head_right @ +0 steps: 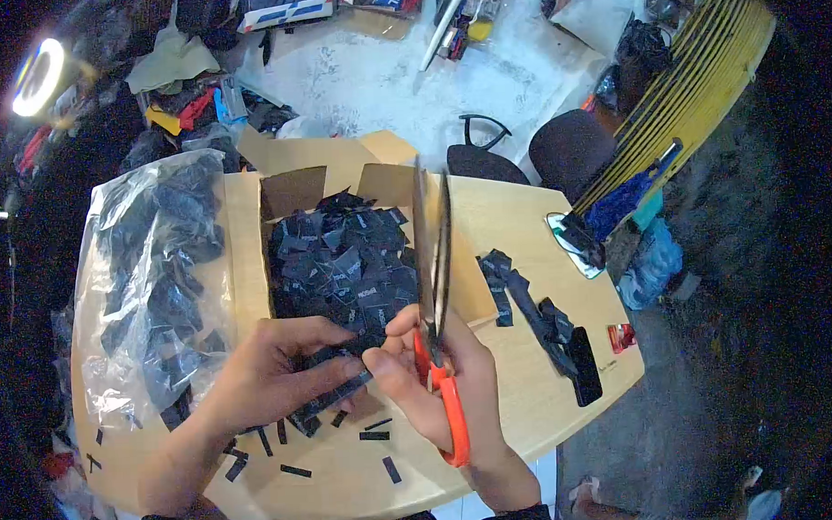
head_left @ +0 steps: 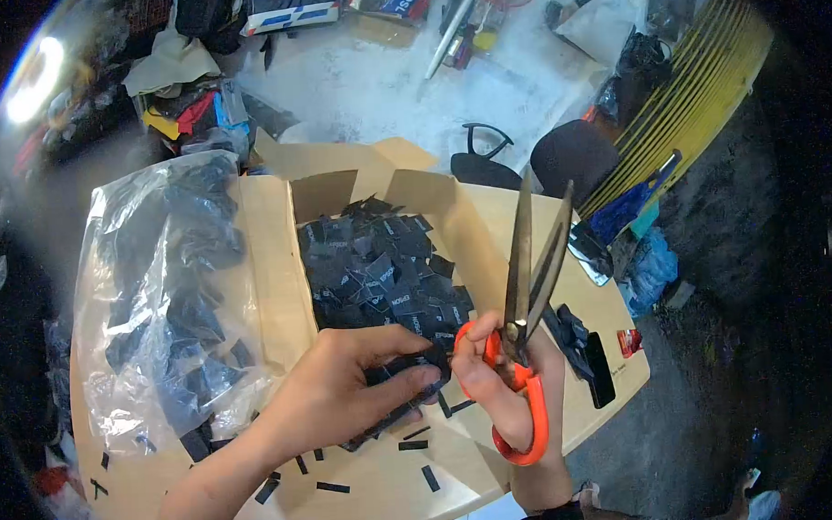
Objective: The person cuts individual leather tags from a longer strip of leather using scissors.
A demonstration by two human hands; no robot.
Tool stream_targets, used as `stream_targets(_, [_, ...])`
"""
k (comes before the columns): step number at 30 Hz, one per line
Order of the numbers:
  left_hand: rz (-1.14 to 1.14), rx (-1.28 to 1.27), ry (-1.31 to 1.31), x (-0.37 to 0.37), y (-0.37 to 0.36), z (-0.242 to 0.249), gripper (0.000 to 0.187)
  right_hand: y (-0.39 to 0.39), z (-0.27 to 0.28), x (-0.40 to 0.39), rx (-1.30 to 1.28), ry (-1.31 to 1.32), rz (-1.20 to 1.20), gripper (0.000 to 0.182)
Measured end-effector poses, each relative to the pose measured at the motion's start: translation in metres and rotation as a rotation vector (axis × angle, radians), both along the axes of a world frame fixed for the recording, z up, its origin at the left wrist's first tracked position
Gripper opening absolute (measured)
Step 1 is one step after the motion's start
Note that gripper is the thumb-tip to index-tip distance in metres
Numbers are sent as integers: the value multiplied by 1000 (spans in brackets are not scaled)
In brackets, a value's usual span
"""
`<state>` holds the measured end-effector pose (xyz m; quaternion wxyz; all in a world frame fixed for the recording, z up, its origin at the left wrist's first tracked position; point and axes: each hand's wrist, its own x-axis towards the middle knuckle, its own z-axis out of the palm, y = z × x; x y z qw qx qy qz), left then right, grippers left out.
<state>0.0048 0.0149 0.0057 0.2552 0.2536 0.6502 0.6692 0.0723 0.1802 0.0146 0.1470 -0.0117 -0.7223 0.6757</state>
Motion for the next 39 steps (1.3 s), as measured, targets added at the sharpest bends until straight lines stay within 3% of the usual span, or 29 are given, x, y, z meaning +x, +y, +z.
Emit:
stream_targets(2, [-51,-21,3,1,0,3,14,1,-1,-3,112,16,-2,25])
stream_targets(3, [-26,-76,126,1,-1,-2,16,2,-1,-5,173,34,6,26])
stream_targets(6, [-36,-42,21,0,0,-3,17,6,-4,-9,304,34,41,26])
stream_targets(11, [-67,-19,-89,-5,-1,-2,17,1,0,-11,167,39,18,24])
stream_targets(20, [-44,-44,-136,-15,-6,-8,17,12,-2,-15,204,181,-104,23])
stream_targets(31, [75,-31,-152,-18,-1,-18,17,23,0,-1,164,23,-103,20])
stream_targets(32, [79,-27,-153,-19,-1,-20,17,25,-1,6,128,-27,-65,24])
stream_targets(33, [86,-11,-152,-20,-1,-23,17,29,-9,12,168,-23,-47,46])
stream_targets(37, [83,71,-219,-20,-3,-21,17,39,-32,42,96,-195,60,64])
stream_targets(39, [126,75,-235,-18,-1,-19,17,37,-37,53,227,-382,76,69])
